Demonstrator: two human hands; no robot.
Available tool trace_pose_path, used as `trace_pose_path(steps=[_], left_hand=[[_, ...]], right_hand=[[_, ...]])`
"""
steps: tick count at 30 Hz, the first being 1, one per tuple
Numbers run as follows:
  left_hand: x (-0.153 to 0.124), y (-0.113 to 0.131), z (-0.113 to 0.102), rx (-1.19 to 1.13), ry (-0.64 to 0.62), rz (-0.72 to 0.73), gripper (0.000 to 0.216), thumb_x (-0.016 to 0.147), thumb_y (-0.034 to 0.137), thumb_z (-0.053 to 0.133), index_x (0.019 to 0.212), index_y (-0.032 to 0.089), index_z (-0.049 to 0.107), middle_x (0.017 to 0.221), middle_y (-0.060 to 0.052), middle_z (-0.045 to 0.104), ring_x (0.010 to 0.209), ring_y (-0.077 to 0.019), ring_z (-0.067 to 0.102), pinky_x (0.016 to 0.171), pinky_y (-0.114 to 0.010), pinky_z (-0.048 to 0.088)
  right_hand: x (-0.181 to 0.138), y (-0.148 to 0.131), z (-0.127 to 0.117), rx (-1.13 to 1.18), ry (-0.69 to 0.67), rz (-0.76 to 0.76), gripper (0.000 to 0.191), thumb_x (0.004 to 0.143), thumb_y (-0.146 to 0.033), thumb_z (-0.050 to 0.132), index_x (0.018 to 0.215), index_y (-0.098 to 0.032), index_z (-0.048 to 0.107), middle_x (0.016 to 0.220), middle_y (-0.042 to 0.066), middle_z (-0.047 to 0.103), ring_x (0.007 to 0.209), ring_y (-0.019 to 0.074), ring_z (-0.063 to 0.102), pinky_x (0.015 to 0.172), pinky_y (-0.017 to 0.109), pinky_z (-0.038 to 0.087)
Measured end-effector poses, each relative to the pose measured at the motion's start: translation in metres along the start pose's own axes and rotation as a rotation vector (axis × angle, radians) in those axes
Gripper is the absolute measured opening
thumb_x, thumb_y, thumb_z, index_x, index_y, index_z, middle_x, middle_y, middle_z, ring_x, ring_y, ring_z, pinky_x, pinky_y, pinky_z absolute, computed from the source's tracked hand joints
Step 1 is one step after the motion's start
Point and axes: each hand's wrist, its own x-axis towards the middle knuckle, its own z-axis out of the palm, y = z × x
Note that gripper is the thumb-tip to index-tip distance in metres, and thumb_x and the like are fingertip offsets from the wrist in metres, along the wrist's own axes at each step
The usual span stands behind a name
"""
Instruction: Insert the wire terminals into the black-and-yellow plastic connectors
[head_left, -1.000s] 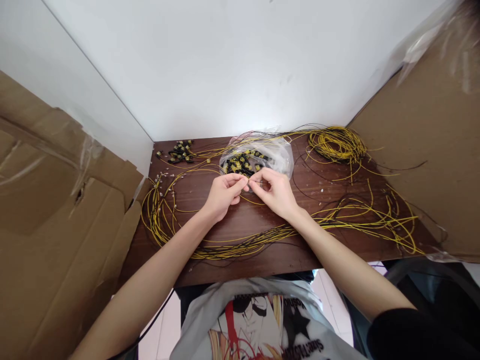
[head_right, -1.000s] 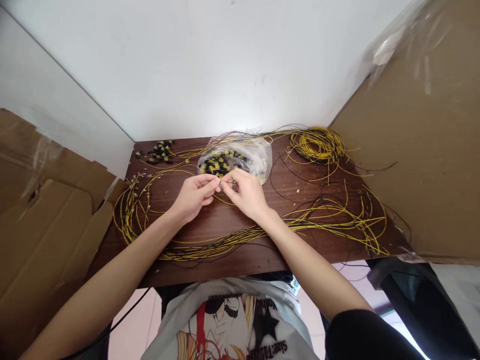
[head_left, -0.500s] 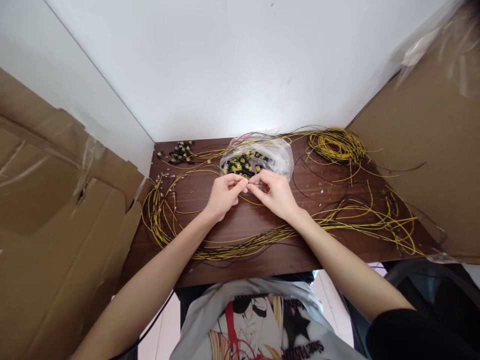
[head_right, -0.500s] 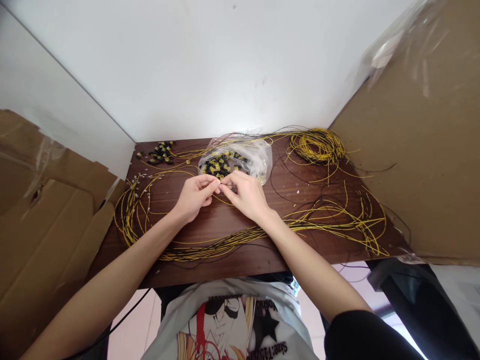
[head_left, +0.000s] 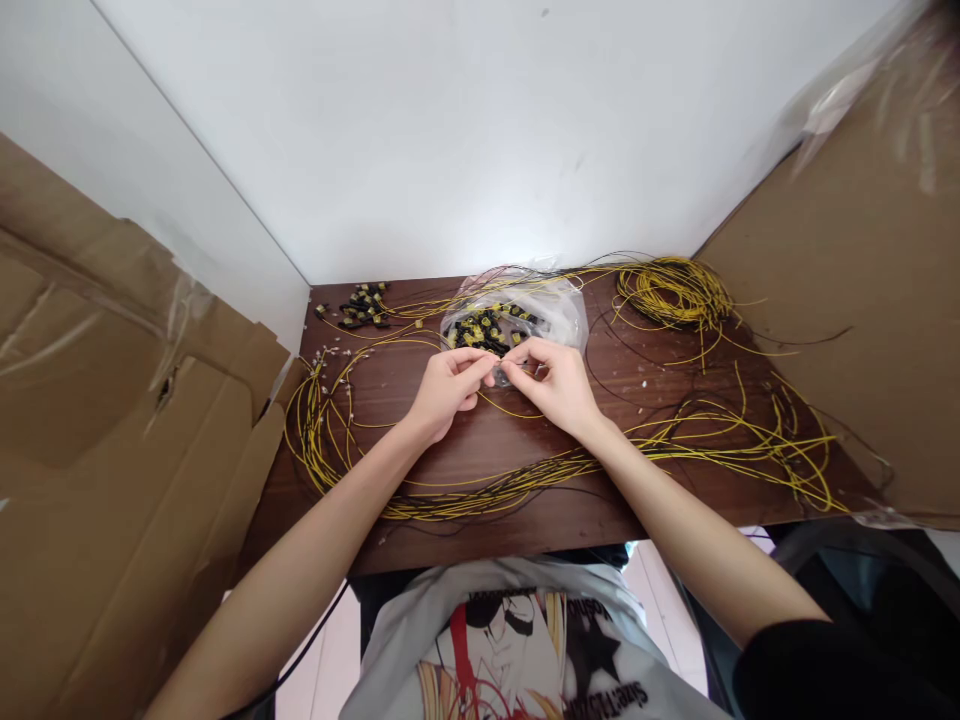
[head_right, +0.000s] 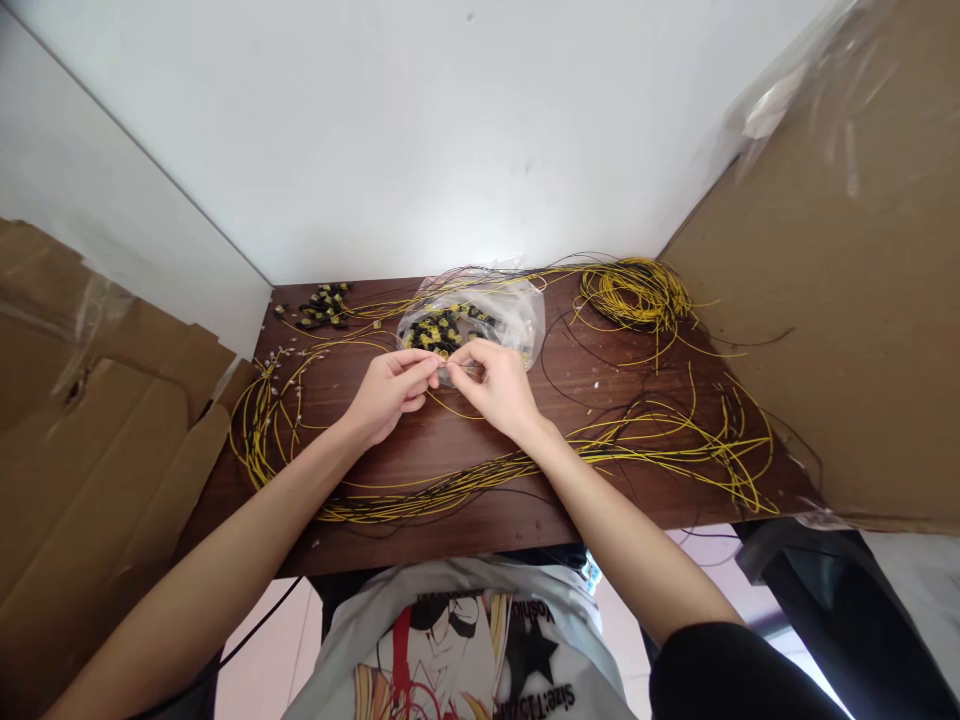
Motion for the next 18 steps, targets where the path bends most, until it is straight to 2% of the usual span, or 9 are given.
trace_pose_path(steps=[12,18], left_hand=[[0.0010,0.0030,-0.0042,-0.007,-0.030,-0.042,0.027,0.066,0.033,0.073,0.076,0.010,0.064,0.061,0.002,0.052,0.041,0.0009,0.027,0.038,-0.015,0.013],[0.0023,-0.0008,-0.0048,0.040,-0.005,-0.011,0.030,0.064,0.035,0.074,0.075,0.009,0.064,0.058,0.001,0.052,0.043,-0.0006,0.031,0.037,-0.015,0.015]], right_hand=[[0.0004,0.0051,0.0032,0.131,-0.033,0.066,0.012,0.081,-0.024,0.059,0.078,-0.015,0.066,0.072,0.002,0.066,0.058,0.0103,0.053,0.053,0.022,0.039],[-0.0001,0.0057,0.0028,0.096,-0.046,0.049,0.011,0.081,-0.023,0.059,0.078,-0.015,0.066,0.073,0.003,0.066,0.062,0.0115,0.055,0.054,0.023,0.039]])
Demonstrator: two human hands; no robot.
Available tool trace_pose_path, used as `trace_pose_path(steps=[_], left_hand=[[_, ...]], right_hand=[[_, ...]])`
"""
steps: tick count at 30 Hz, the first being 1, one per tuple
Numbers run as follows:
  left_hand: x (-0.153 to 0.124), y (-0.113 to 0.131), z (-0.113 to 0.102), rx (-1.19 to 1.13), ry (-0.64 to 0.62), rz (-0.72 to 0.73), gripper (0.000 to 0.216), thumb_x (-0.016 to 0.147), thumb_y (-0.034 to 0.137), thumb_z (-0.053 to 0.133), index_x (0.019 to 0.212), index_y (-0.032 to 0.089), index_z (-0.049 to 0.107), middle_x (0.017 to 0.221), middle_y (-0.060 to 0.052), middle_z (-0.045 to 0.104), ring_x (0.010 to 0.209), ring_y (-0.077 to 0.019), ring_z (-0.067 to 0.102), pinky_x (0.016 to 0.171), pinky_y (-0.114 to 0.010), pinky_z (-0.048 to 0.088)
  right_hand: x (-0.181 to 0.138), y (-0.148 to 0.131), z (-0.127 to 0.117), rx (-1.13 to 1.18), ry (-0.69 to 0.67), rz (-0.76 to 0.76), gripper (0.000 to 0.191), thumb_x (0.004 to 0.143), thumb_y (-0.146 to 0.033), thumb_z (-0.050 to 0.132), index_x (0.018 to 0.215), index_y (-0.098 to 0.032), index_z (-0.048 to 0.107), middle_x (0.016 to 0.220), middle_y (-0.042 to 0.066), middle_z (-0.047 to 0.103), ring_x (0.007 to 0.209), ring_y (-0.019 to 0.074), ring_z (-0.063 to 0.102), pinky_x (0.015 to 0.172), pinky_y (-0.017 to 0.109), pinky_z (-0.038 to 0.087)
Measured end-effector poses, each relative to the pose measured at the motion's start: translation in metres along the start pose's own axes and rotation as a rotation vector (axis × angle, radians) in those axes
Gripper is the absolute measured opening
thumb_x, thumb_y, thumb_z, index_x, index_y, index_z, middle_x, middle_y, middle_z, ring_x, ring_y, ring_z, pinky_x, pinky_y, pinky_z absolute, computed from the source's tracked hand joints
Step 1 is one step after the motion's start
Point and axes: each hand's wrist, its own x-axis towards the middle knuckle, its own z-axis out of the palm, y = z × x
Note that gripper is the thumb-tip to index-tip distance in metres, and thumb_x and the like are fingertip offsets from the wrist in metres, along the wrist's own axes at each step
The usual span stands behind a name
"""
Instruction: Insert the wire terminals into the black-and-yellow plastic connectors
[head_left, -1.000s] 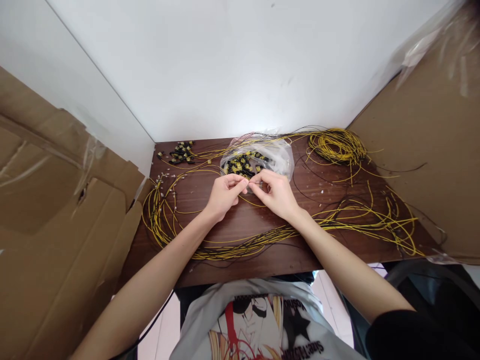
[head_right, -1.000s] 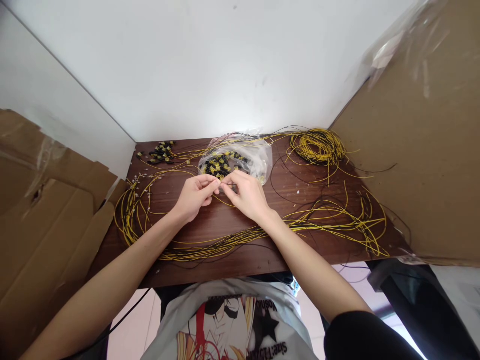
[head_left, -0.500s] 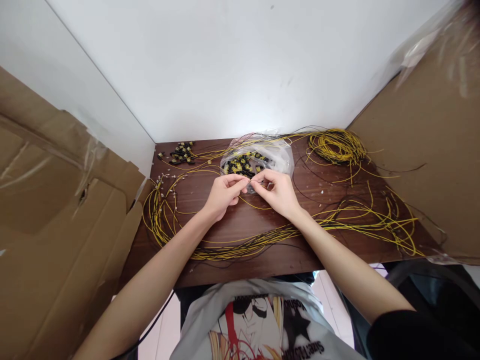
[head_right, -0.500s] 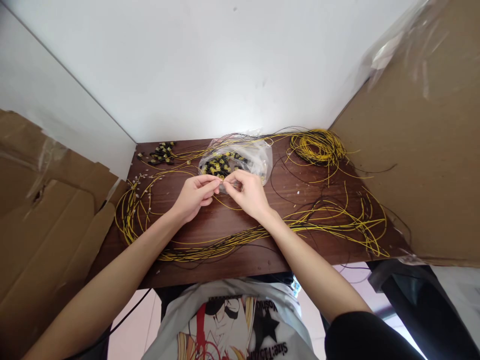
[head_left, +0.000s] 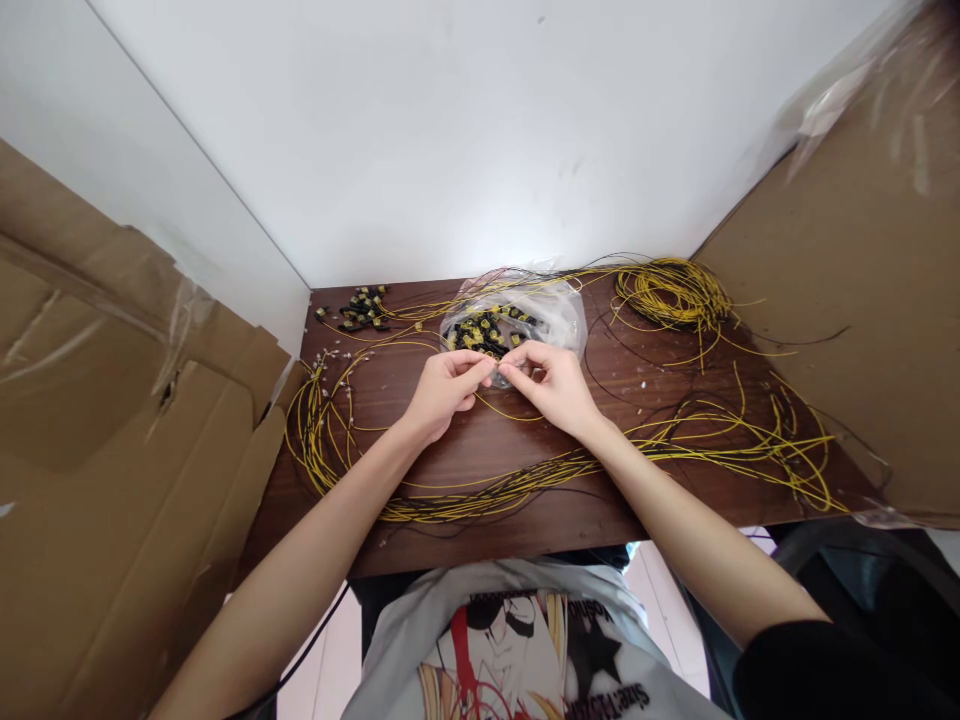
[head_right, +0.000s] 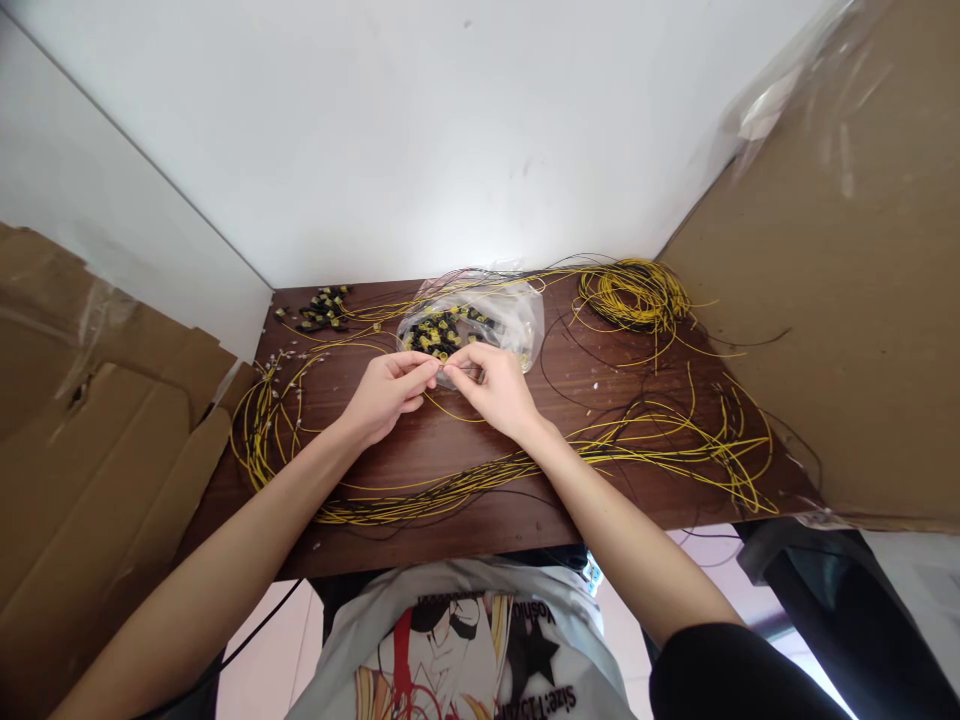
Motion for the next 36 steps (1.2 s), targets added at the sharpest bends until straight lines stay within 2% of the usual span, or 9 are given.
trace_pose_path(steps=[6,14,18,23,26,29,31,36], left_hand=[[0.001,-0.004,0.001,0.057,0.030,0.058,0.030,0.064,0.036,0.073,0.074,0.009,0.065,0.057,0.001,0.053,0.042,-0.0017,0.034,0.036,-0.016,0.018],[0.001,-0.010,0.001,0.153,0.034,0.107,0.023,0.071,0.032,0.064,0.077,0.011,0.060,0.058,0.003,0.051,0.040,-0.0013,0.034,0.034,-0.015,0.021],[0.002,-0.009,0.002,0.178,0.022,0.092,0.018,0.073,0.030,0.060,0.073,0.012,0.056,0.057,0.005,0.048,0.037,-0.0006,0.032,0.034,-0.015,0.021],[0.000,-0.002,0.001,0.144,-0.005,0.067,0.019,0.073,0.030,0.062,0.074,0.012,0.058,0.060,0.003,0.052,0.039,-0.0008,0.031,0.035,-0.015,0.019],[0.000,0.000,0.000,0.194,0.011,0.161,0.019,0.071,0.027,0.064,0.082,0.012,0.062,0.067,-0.001,0.060,0.047,-0.0039,0.043,0.040,-0.016,0.028],[0.001,-0.001,-0.002,0.327,0.031,0.279,0.018,0.071,0.024,0.064,0.083,0.012,0.065,0.073,-0.004,0.065,0.059,-0.0083,0.054,0.052,-0.018,0.039],[0.003,-0.002,-0.004,0.398,0.026,0.316,0.016,0.072,0.024,0.064,0.082,0.012,0.066,0.071,-0.005,0.065,0.062,-0.0097,0.055,0.056,-0.020,0.041],[0.004,-0.005,-0.007,0.435,0.017,0.325,0.015,0.073,0.024,0.063,0.081,0.012,0.066,0.069,-0.004,0.064,0.060,-0.0104,0.055,0.056,-0.021,0.040]], right_hand=[[0.000,-0.001,0.000,-0.067,0.001,-0.031,0.010,0.082,-0.021,0.058,0.076,-0.016,0.065,0.071,0.002,0.064,0.064,0.0126,0.055,0.055,0.023,0.039],[-0.002,0.000,0.001,-0.118,-0.029,-0.092,0.010,0.083,-0.018,0.055,0.076,-0.015,0.063,0.070,0.002,0.061,0.063,0.0124,0.053,0.056,0.024,0.038],[-0.002,-0.001,0.002,-0.110,-0.062,-0.099,0.010,0.083,-0.018,0.055,0.077,-0.015,0.063,0.074,0.003,0.062,0.065,0.0130,0.054,0.058,0.025,0.039],[0.000,-0.001,0.001,-0.031,-0.045,-0.029,0.011,0.082,-0.021,0.057,0.077,-0.016,0.065,0.074,0.003,0.065,0.065,0.0130,0.056,0.056,0.024,0.040],[0.001,0.001,0.002,0.082,-0.024,0.053,0.012,0.080,-0.025,0.059,0.077,-0.015,0.065,0.073,0.003,0.066,0.061,0.0119,0.056,0.055,0.023,0.041],[0.002,0.002,0.002,0.181,-0.043,0.111,0.017,0.079,-0.030,0.061,0.077,-0.014,0.065,0.071,0.003,0.066,0.059,0.0112,0.054,0.054,0.023,0.041],[0.003,0.003,0.002,0.209,-0.066,0.130,0.019,0.078,-0.033,0.062,0.077,-0.014,0.065,0.069,0.003,0.065,0.056,0.0103,0.052,0.052,0.023,0.041],[0.003,0.003,0.001,0.223,-0.101,0.146,0.019,0.078,-0.032,0.062,0.077,-0.014,0.065,0.068,0.002,0.063,0.053,0.0088,0.048,0.049,0.022,0.039]])
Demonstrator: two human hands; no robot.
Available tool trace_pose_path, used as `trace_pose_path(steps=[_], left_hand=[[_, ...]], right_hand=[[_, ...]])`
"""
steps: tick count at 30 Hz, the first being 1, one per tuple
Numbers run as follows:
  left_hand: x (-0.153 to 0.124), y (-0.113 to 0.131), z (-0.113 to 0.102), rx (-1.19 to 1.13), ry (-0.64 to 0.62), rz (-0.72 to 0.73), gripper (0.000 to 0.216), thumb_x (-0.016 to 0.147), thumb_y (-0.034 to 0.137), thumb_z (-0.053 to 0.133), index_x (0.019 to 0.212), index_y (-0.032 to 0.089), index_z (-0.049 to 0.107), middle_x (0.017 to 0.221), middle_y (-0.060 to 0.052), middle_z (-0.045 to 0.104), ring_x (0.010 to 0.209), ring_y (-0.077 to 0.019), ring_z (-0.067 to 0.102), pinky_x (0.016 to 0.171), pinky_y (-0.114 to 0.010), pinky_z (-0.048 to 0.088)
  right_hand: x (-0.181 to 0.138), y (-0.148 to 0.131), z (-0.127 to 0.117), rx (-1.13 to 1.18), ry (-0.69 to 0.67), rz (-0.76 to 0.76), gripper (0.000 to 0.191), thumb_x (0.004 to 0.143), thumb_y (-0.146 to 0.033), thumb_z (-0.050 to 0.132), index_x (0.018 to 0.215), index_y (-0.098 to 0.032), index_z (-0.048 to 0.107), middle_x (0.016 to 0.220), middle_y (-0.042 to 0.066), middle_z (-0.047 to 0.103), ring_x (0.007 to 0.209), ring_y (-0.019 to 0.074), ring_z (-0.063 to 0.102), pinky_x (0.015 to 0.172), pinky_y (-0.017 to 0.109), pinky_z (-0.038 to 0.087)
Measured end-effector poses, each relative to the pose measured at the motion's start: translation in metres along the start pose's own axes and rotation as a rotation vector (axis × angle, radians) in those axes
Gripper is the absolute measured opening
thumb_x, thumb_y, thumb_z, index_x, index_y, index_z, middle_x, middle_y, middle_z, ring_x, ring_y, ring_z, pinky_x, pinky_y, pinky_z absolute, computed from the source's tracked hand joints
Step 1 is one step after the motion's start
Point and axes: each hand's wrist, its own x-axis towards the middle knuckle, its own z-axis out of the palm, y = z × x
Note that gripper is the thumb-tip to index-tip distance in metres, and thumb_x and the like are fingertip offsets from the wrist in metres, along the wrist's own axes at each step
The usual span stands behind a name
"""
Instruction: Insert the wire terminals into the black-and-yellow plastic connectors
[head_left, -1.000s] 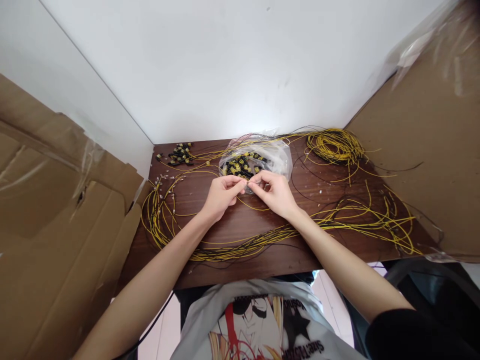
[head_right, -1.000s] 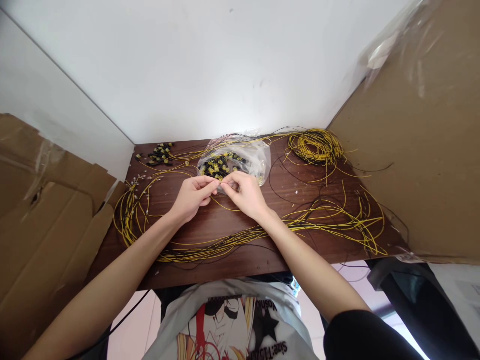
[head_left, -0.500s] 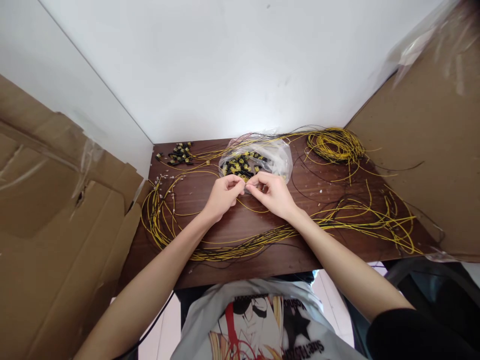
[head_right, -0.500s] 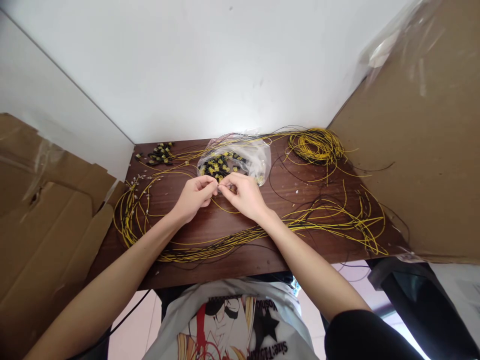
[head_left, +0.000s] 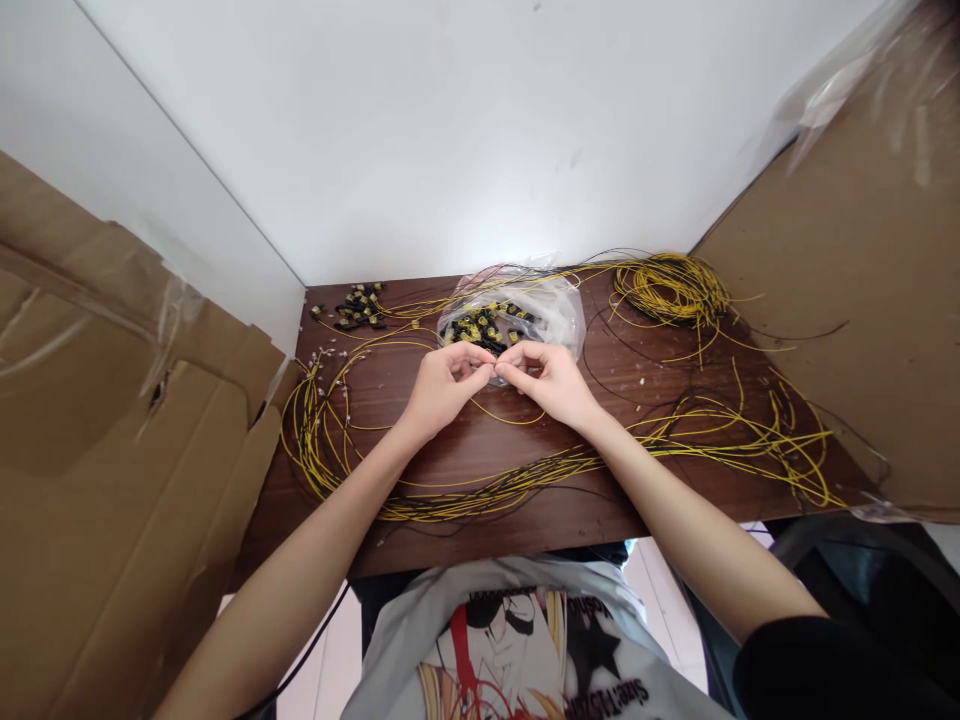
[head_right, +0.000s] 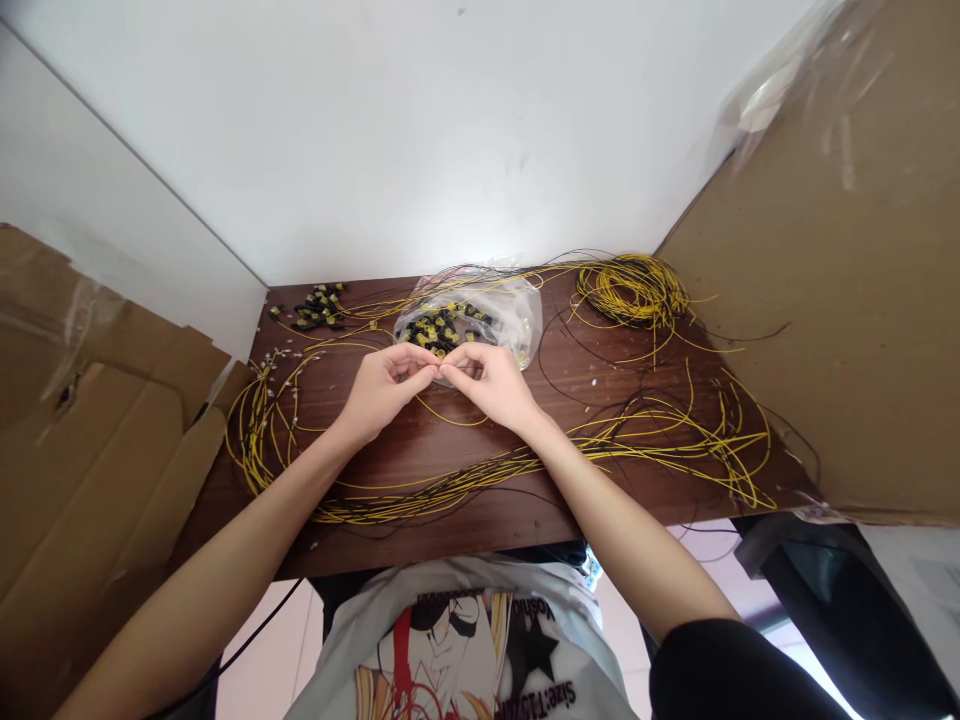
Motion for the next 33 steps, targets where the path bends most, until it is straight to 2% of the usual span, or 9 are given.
trace_pose_path(steps=[11,14,18,22,25,28,33], left_hand=[[-0.0012,-0.0045,0.0035,0.023,0.067,-0.015,0.012,0.070,0.023,0.064,0.074,0.013,0.066,0.060,-0.001,0.060,0.052,-0.0080,0.046,0.051,-0.020,0.032],[-0.0014,-0.0048,0.0060,-0.019,0.081,-0.018,0.012,0.069,0.023,0.064,0.074,0.013,0.065,0.064,-0.002,0.063,0.055,-0.0092,0.052,0.054,-0.020,0.038],[-0.0024,-0.0029,0.0078,-0.116,0.038,-0.031,0.015,0.072,0.025,0.062,0.080,0.012,0.063,0.072,-0.006,0.068,0.065,-0.0132,0.062,0.064,-0.024,0.046],[-0.0030,-0.0010,0.0062,-0.039,0.017,-0.011,0.015,0.075,0.026,0.061,0.076,0.011,0.062,0.070,-0.007,0.068,0.064,-0.0128,0.062,0.064,-0.024,0.046],[-0.0028,-0.0005,0.0053,-0.048,0.008,-0.017,0.014,0.076,0.025,0.061,0.073,0.011,0.062,0.068,-0.005,0.067,0.063,-0.0115,0.060,0.063,-0.022,0.045],[-0.0030,0.0002,0.0063,-0.126,0.000,-0.056,0.014,0.075,0.025,0.062,0.073,0.012,0.062,0.065,-0.003,0.066,0.056,-0.0088,0.056,0.057,-0.020,0.042],[-0.0047,0.0027,0.0096,-0.280,0.014,-0.161,0.018,0.072,0.029,0.064,0.076,0.011,0.061,0.061,-0.001,0.062,0.039,-0.0029,0.037,0.039,-0.018,0.027]], right_hand=[[-0.0010,-0.0021,0.0001,-0.120,0.006,-0.050,0.014,0.078,-0.027,0.060,0.075,-0.015,0.065,0.068,0.002,0.065,0.056,0.0101,0.052,0.052,0.022,0.040],[-0.0011,-0.0020,0.0001,-0.168,0.013,-0.089,0.012,0.079,-0.025,0.059,0.077,-0.015,0.065,0.070,0.002,0.066,0.058,0.0107,0.054,0.053,0.022,0.040],[-0.0017,-0.0013,-0.0004,-0.211,0.021,-0.127,0.011,0.081,-0.024,0.058,0.077,-0.016,0.065,0.071,0.002,0.066,0.061,0.0118,0.057,0.053,0.022,0.040],[-0.0034,-0.0012,-0.0008,-0.305,0.022,-0.191,0.012,0.082,-0.022,0.056,0.075,-0.016,0.064,0.072,0.002,0.065,0.063,0.0126,0.057,0.056,0.023,0.041],[-0.0048,-0.0019,-0.0007,-0.349,0.044,-0.252,0.008,0.083,-0.020,0.055,0.083,-0.017,0.063,0.075,0.003,0.064,0.066,0.0133,0.056,0.059,0.024,0.043],[-0.0053,-0.0036,-0.0010,-0.352,0.047,-0.290,0.011,0.085,-0.019,0.054,0.091,-0.017,0.062,0.079,0.003,0.063,0.070,0.0136,0.056,0.059,0.024,0.044],[-0.0058,-0.0052,-0.0020,-0.362,0.060,-0.339,0.011,0.087,-0.019,0.052,0.082,-0.016,0.062,0.078,0.004,0.061,0.069,0.0134,0.055,0.060,0.025,0.043]])
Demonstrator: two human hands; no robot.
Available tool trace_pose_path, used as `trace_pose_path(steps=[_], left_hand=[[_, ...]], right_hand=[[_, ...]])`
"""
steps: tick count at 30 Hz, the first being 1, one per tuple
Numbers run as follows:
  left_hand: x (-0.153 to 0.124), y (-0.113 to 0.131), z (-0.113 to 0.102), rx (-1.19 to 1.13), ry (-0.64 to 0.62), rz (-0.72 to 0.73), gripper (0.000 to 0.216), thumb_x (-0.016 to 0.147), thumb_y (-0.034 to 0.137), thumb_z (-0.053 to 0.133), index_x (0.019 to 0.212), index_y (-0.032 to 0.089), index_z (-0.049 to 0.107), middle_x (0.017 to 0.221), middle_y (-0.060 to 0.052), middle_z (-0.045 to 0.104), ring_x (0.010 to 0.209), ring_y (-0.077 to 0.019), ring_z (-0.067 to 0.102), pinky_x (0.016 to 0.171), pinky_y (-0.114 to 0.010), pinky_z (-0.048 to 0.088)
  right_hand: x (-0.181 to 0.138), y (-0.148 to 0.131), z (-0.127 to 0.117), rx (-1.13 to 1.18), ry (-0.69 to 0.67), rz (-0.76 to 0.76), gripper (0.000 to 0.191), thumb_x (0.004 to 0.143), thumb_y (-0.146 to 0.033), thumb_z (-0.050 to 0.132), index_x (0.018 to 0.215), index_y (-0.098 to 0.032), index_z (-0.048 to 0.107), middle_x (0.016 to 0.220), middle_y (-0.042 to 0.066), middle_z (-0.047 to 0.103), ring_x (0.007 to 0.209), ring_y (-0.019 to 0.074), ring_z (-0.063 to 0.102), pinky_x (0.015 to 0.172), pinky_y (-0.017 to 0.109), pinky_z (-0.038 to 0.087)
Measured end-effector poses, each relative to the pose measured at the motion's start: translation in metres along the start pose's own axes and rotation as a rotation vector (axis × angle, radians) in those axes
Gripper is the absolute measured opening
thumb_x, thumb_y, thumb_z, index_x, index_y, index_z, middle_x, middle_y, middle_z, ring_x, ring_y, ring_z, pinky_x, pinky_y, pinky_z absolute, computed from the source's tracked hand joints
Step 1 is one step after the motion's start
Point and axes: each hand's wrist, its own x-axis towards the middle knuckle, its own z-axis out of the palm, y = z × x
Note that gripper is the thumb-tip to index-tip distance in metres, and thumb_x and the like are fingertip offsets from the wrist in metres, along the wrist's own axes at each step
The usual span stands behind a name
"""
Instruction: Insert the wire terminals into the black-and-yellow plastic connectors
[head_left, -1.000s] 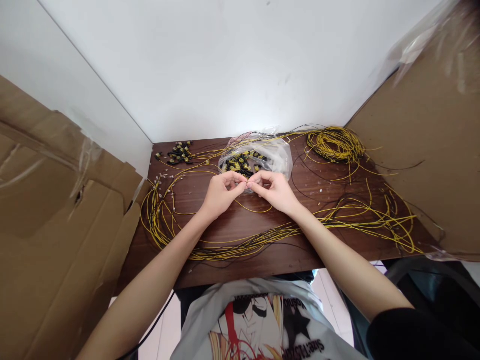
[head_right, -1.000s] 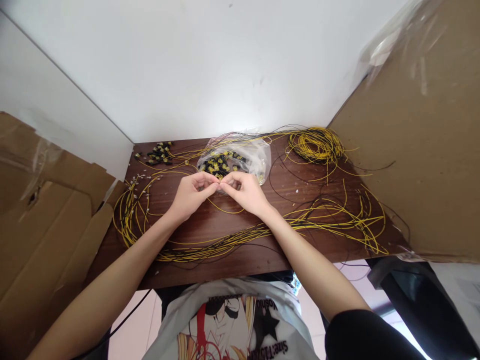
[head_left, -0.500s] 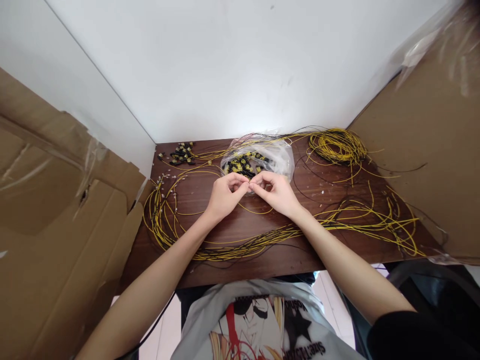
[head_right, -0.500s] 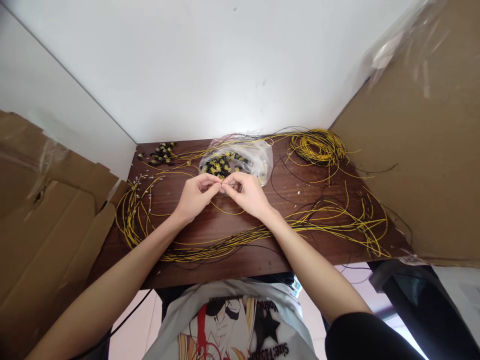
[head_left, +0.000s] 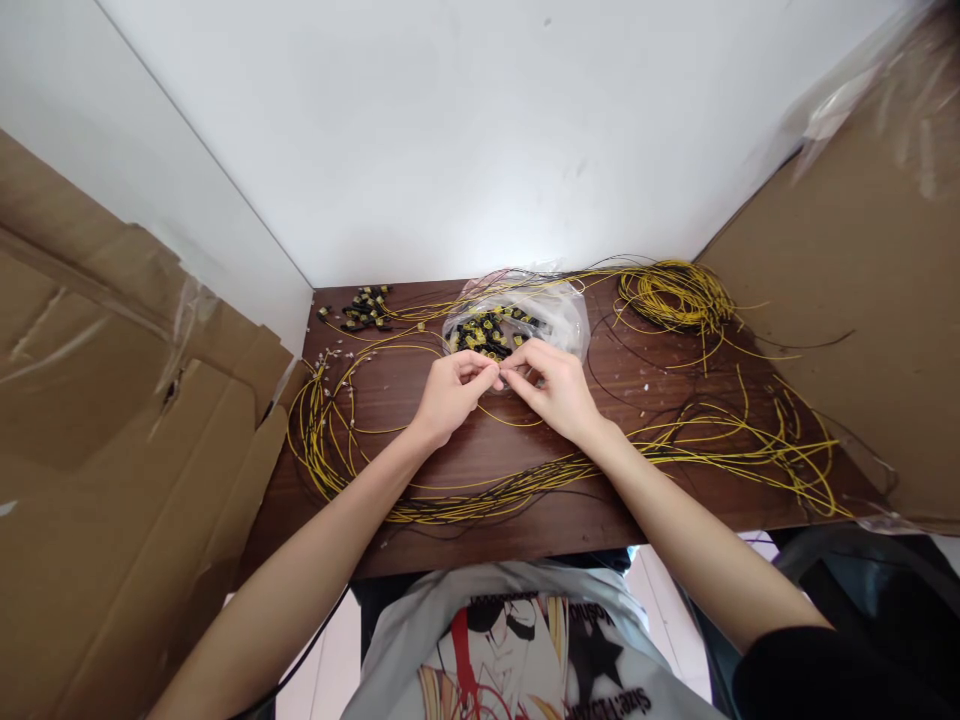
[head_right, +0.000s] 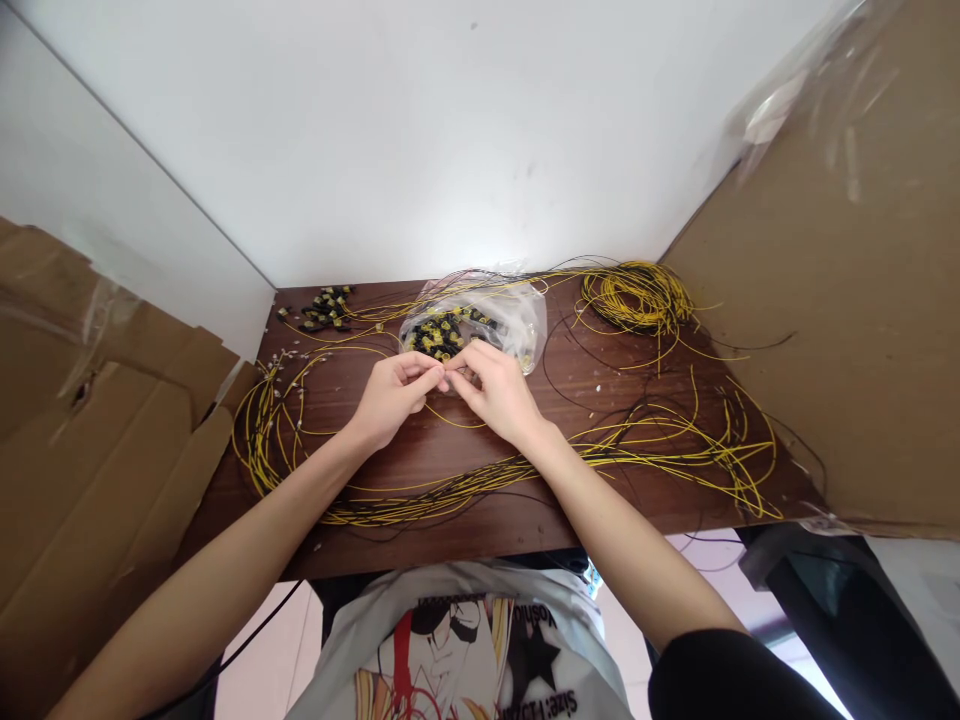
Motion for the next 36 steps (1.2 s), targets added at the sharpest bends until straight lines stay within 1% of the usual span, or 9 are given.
trace_pose_path(steps=[3,5,8,12,16,19,23,30,36], left_hand=[[0.000,-0.001,0.002,-0.025,0.016,-0.007,0.018,0.073,0.029,0.064,0.077,0.011,0.061,0.062,-0.001,0.062,0.039,-0.0030,0.036,0.037,-0.017,0.025],[0.000,-0.003,0.003,0.021,0.028,0.050,0.017,0.075,0.029,0.062,0.077,0.012,0.061,0.064,-0.001,0.063,0.043,-0.0044,0.042,0.040,-0.017,0.030],[0.000,-0.005,0.004,0.160,0.070,0.195,0.014,0.078,0.026,0.060,0.078,0.013,0.061,0.070,-0.003,0.064,0.058,-0.0087,0.055,0.054,-0.020,0.043],[-0.002,-0.006,0.004,0.307,0.113,0.293,0.012,0.081,0.025,0.057,0.080,0.014,0.062,0.072,-0.003,0.065,0.066,-0.0123,0.060,0.064,-0.024,0.047],[-0.003,-0.006,0.002,0.379,0.092,0.342,0.011,0.083,0.023,0.055,0.081,0.015,0.061,0.074,-0.003,0.065,0.068,-0.0128,0.060,0.066,-0.025,0.048],[-0.003,-0.006,0.001,0.411,0.082,0.367,0.009,0.084,0.022,0.053,0.082,0.015,0.060,0.078,-0.003,0.065,0.069,-0.0126,0.059,0.066,-0.024,0.047],[-0.003,-0.006,0.001,0.459,0.090,0.403,0.009,0.085,0.021,0.052,0.083,0.016,0.060,0.078,-0.002,0.065,0.068,-0.0121,0.058,0.065,-0.024,0.046],[-0.003,-0.003,0.000,0.465,0.089,0.443,0.010,0.085,0.023,0.054,0.082,0.016,0.060,0.077,-0.002,0.063,0.064,-0.0108,0.055,0.058,-0.022,0.043],[-0.002,-0.005,-0.002,0.445,0.083,0.448,0.016,0.089,0.022,0.046,0.096,0.016,0.060,0.087,-0.005,0.067,0.076,-0.0133,0.062,0.070,-0.026,0.048]], right_hand=[[0.000,0.000,0.002,0.011,0.033,0.026,0.010,0.086,-0.019,0.054,0.080,-0.016,0.062,0.077,0.004,0.061,0.072,0.0137,0.055,0.065,0.026,0.044],[0.000,0.001,0.005,0.087,0.049,0.115,0.010,0.084,-0.021,0.056,0.078,-0.015,0.061,0.076,0.003,0.061,0.070,0.0135,0.056,0.064,0.026,0.045],[0.001,0.004,0.009,0.375,0.024,0.314,0.015,0.081,-0.030,0.061,0.080,-0.015,0.061,0.071,0.002,0.062,0.060,0.0114,0.056,0.051,0.023,0.043],[0.004,0.006,0.009,0.664,0.001,0.467,0.026,0.072,-0.038,0.070,0.079,-0.014,0.062,0.067,0.002,0.063,0.054,0.0100,0.055,0.040,0.019,0.038],[0.006,0.002,0.004,0.725,-0.026,0.533,0.028,0.064,-0.037,0.076,0.074,-0.013,0.065,0.065,0.003,0.065,0.053,0.0099,0.056,0.040,0.018,0.040],[0.006,-0.002,0.002,0.746,-0.052,0.585,0.027,0.064,-0.037,0.076,0.071,-0.012,0.066,0.062,0.002,0.064,0.048,0.0084,0.053,0.039,0.019,0.040],[0.007,-0.004,0.002,0.790,-0.044,0.653,0.026,0.062,-0.035,0.077,0.070,-0.013,0.065,0.055,-0.002,0.058,0.043,0.0046,0.046,0.036,0.015,0.031],[0.006,-0.004,0.002,0.931,-0.039,0.705,0.021,0.065,-0.031,0.075,0.072,-0.013,0.067,0.064,-0.001,0.062,0.043,0.0009,0.039,0.036,0.014,0.022],[0.008,-0.004,0.000,1.031,0.010,0.719,0.020,0.064,-0.029,0.076,0.072,-0.013,0.066,0.062,-0.002,0.060,0.042,0.0010,0.041,0.033,0.012,0.019]])
